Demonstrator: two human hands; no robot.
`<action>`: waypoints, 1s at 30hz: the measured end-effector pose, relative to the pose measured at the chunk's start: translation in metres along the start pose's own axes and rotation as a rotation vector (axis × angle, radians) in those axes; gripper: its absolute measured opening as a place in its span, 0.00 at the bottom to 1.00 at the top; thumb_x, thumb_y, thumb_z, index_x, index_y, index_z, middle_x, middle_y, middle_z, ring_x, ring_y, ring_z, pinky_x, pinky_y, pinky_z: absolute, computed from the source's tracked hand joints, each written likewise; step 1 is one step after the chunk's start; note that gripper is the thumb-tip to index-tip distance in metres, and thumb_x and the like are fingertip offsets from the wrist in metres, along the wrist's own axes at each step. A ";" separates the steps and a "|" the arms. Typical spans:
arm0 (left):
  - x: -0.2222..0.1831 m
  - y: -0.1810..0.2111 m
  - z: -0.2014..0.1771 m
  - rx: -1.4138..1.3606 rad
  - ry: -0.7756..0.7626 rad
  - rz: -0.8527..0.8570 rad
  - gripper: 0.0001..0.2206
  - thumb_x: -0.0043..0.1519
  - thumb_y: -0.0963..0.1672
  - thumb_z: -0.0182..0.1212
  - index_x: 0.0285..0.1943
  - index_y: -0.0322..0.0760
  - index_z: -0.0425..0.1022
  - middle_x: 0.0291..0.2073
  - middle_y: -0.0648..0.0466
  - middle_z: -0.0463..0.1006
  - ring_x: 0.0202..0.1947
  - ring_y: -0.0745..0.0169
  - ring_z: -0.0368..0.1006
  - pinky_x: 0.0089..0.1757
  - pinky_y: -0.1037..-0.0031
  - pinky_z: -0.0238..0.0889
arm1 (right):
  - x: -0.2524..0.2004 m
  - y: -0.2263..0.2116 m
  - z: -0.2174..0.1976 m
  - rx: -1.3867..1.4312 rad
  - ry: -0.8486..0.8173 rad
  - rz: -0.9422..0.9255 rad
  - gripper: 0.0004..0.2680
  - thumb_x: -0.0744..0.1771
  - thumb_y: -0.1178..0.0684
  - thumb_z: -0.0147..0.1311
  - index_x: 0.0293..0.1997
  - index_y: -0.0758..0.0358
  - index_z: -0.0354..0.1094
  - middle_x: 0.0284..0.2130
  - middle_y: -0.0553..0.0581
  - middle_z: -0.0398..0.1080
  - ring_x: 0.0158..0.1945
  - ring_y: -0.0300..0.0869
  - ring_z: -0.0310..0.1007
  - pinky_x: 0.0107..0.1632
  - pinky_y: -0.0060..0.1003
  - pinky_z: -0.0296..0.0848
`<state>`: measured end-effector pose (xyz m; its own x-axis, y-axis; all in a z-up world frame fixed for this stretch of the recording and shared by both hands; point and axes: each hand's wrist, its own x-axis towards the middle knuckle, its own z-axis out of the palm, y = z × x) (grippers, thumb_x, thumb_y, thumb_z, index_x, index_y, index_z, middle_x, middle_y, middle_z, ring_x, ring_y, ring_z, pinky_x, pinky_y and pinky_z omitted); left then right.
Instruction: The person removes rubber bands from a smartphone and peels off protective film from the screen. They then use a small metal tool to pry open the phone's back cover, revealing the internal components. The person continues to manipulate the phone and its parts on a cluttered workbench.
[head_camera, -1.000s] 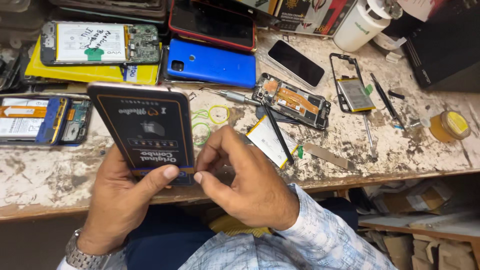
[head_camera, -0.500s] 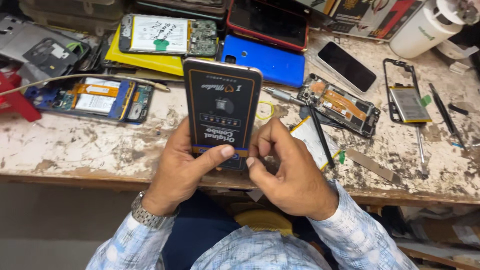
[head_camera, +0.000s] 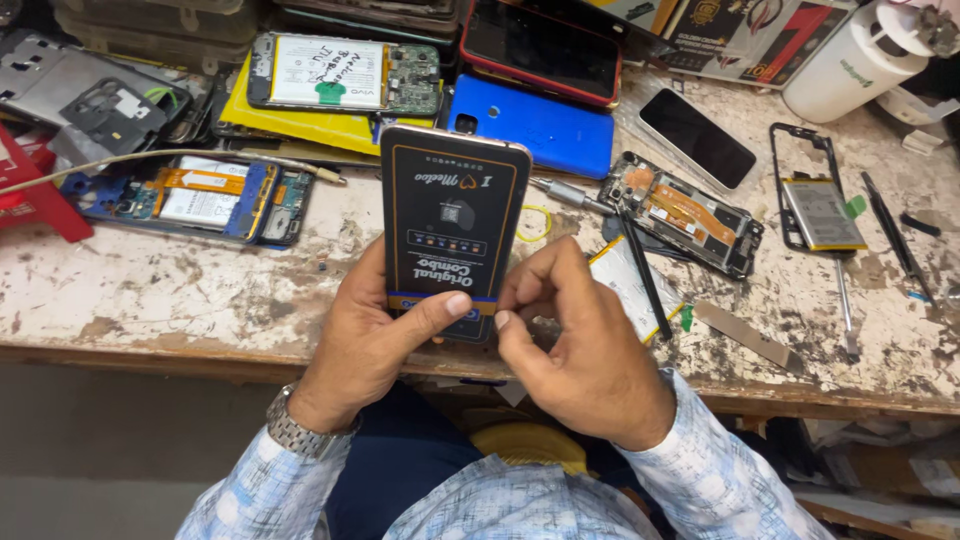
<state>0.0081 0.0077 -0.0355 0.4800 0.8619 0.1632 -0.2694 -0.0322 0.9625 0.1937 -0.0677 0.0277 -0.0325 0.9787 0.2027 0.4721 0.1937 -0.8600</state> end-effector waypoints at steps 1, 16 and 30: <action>0.000 0.000 0.001 0.001 0.004 0.002 0.20 0.61 0.40 0.68 0.63 0.35 0.70 0.44 0.57 0.81 0.41 0.75 0.75 0.41 0.81 0.71 | 0.000 -0.002 0.001 -0.035 -0.002 0.054 0.09 0.65 0.61 0.54 0.42 0.65 0.54 0.33 0.55 0.69 0.31 0.36 0.73 0.29 0.33 0.72; 0.000 0.003 0.000 0.114 -0.003 0.007 0.19 0.61 0.40 0.66 0.61 0.34 0.70 0.44 0.57 0.83 0.42 0.75 0.78 0.41 0.81 0.74 | -0.001 0.012 0.013 -0.149 0.095 -0.097 0.09 0.64 0.64 0.52 0.40 0.64 0.52 0.29 0.56 0.65 0.29 0.40 0.68 0.32 0.37 0.66; -0.004 -0.004 0.001 -0.212 0.074 -0.007 0.18 0.62 0.35 0.61 0.62 0.32 0.68 0.50 0.51 0.79 0.50 0.65 0.77 0.51 0.72 0.72 | -0.004 0.027 0.016 0.530 0.072 0.085 0.09 0.67 0.63 0.58 0.49 0.66 0.61 0.42 0.54 0.69 0.46 0.35 0.72 0.50 0.32 0.74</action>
<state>0.0076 0.0040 -0.0400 0.4218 0.8968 0.1332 -0.4394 0.0737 0.8953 0.1923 -0.0650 -0.0035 0.0559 0.9889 0.1374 -0.0393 0.1397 -0.9894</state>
